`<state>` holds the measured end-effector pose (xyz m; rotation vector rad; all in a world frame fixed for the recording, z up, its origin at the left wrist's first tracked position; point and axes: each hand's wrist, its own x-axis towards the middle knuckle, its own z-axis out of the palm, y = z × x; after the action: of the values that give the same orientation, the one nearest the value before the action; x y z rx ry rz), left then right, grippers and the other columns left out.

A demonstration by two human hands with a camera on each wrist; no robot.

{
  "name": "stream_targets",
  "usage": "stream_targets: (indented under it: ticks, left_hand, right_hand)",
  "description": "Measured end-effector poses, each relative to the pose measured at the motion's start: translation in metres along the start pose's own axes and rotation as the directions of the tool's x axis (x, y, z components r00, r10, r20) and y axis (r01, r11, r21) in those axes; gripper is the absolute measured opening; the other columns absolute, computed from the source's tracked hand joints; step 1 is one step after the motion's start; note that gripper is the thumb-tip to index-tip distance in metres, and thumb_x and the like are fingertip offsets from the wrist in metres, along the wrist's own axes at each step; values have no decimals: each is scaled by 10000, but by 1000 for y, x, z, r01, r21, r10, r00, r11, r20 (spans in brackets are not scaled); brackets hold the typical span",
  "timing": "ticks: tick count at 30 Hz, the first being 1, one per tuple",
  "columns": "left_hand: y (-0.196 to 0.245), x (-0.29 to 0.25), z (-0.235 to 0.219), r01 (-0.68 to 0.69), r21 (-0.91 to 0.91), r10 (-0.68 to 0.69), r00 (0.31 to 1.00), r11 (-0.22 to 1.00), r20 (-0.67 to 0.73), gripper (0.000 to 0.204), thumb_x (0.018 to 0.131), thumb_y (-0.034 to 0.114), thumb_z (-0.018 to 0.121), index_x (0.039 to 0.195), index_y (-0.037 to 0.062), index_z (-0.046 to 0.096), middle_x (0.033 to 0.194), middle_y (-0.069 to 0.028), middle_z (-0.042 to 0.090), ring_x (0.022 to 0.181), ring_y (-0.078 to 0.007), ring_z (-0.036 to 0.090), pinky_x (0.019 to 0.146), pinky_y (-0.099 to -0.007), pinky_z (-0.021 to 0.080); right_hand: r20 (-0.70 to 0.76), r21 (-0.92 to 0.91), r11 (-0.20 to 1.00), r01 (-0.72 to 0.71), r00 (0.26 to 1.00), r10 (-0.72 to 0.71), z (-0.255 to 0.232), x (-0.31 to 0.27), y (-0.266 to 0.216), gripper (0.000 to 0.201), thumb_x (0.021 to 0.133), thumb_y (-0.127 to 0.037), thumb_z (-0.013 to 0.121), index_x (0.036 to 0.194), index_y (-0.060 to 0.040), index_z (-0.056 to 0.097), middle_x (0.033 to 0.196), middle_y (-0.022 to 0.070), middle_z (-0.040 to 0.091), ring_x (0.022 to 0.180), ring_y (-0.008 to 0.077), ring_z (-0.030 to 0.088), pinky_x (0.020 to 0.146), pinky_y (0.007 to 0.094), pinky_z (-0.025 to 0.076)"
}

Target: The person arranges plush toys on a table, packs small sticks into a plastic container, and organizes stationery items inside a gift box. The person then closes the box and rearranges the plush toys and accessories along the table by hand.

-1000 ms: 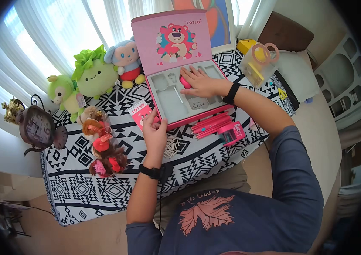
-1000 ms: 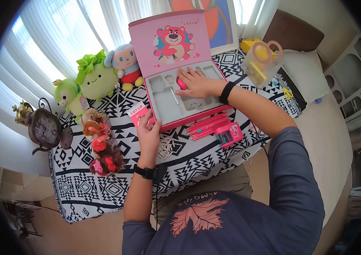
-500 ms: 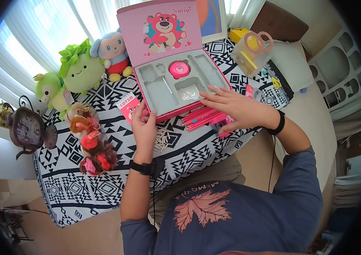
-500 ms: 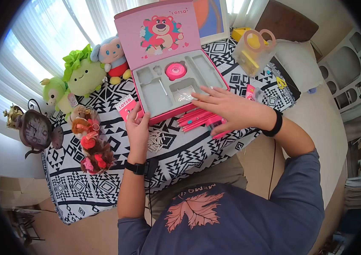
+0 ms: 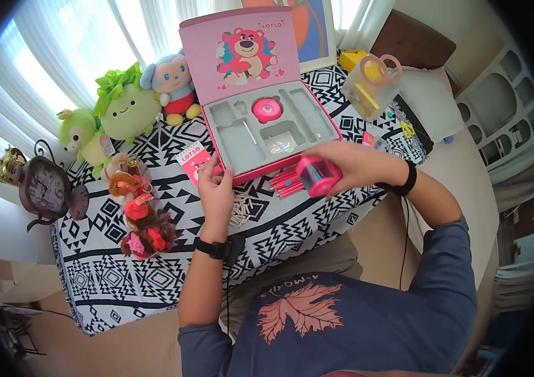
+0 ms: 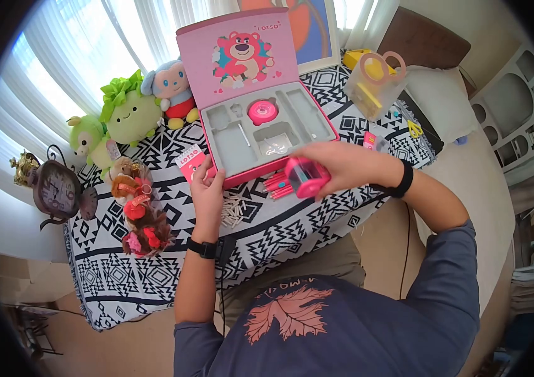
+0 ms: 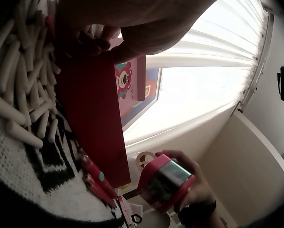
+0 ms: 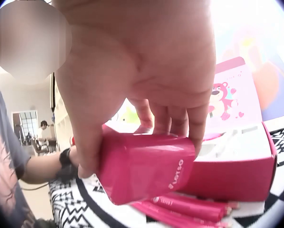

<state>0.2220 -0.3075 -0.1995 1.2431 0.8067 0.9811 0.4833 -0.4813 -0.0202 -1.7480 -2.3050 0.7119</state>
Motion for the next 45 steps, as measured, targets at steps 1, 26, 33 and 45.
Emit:
stream_targets:
  ticks: [1, 26, 33, 45]
  left_hand:
    - [0, 0, 0, -12, -22, 12, 1000, 1000, -4, 569, 1023, 0, 662, 1558, -45, 475, 1118, -88, 751, 808, -56, 668, 638, -186, 457]
    - [0, 0, -2, -13, 71, 11, 1000, 997, 20, 579, 1013, -6, 663, 1560, -36, 475, 1271, -107, 707, 794, -60, 678, 614, -195, 470]
    - [5, -2, 1, 55, -111, -53, 998, 992, 21, 570, 1008, 9, 677, 1547, -20, 496, 1246, -86, 683, 783, -46, 636, 620, -196, 478]
    - [7, -3, -1, 50, -61, -49, 999, 997, 17, 537, 1025, 12, 654, 1536, -12, 493, 1288, -44, 644, 939, -61, 665, 683, -192, 483]
  right_hand:
    - [-73, 126, 991, 35, 997, -26, -9, 9, -3, 940, 749, -204, 922, 1545, -2, 465, 1371, 194, 586, 1238, 366, 611, 1060, 424, 500]
    - [-194, -351, 930, -107, 980, 40, 65, 93, 52, 872, 1030, -652, 542, 1679, -112, 325, 1763, 227, 198, 1617, 476, 173, 1309, 567, 170]
    - [-234, -333, 935, -124, 971, 46, 69, 90, 51, 888, 1054, -686, 468, 1684, -82, 300, 1771, 221, 170, 1632, 453, 142, 1318, 561, 145]
    - [-605, 230, 831, -507, 594, 530, 34, -23, 54, 303, 967, -274, 754, 1097, -21, 650, 1037, 160, 709, 924, 331, 710, 809, 425, 553]
